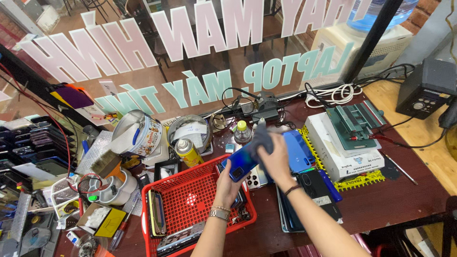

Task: The person wipes the backs of smartphones one at a time with a dark cloth at a repair-shop counter, then places each cleaned phone into a red plastic basket, working through a pile of phones on the desk.

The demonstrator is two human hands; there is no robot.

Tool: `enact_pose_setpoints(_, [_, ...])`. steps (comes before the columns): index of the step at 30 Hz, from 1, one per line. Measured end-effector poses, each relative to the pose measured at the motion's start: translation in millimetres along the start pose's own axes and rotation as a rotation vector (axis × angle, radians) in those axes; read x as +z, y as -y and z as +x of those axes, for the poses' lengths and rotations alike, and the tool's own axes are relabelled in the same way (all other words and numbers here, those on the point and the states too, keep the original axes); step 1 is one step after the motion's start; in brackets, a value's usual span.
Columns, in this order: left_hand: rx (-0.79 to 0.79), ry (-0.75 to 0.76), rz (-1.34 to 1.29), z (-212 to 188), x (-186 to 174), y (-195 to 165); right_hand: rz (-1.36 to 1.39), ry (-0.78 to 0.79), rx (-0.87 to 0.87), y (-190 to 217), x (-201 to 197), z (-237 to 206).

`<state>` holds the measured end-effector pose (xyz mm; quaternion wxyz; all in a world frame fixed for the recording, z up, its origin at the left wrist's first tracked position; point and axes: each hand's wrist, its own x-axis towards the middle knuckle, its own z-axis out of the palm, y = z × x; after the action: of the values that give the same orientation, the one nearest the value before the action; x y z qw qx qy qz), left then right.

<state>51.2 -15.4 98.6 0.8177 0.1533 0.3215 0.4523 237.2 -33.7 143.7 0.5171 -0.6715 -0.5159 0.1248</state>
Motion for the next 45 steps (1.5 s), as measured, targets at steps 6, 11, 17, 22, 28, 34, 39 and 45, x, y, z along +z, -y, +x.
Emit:
enact_pose_setpoints(6, [-0.036, 0.066, -0.206, 12, 10, 3, -0.116, 0.185, -0.157, 7, 28, -27])
enact_pose_setpoints(11, [-0.057, 0.087, 0.079, -17, 5, -20, 0.362, 0.081, 0.501, -54, -9, 23])
enact_pose_setpoints(17, [-0.017, 0.05, 0.164, 0, -11, -28, 0.251, 0.403, 0.366, -26, -11, 15])
enact_pose_setpoints(22, [0.088, 0.056, 0.234, 15, -16, -11, -0.241, 0.326, -0.142, 27, 13, -36])
enact_pose_setpoints(28, [-0.009, -0.007, 0.379, -15, -32, -49, -0.103, 0.152, 0.177, -31, 6, -19])
enact_pose_setpoints(34, [0.06, -0.126, 0.709, -19, -51, -87, -0.21, 0.361, 0.336, -61, 8, -84])
enact_pose_setpoints(39, [0.047, -0.006, 1.028, -25, -64, -103, -0.748, 0.886, 0.118, -56, 1, -81])
enact_pose_setpoints(45, [-0.134, 0.069, 0.95, -13, -82, -97, 0.043, 0.931, 0.062, -39, 47, -47])
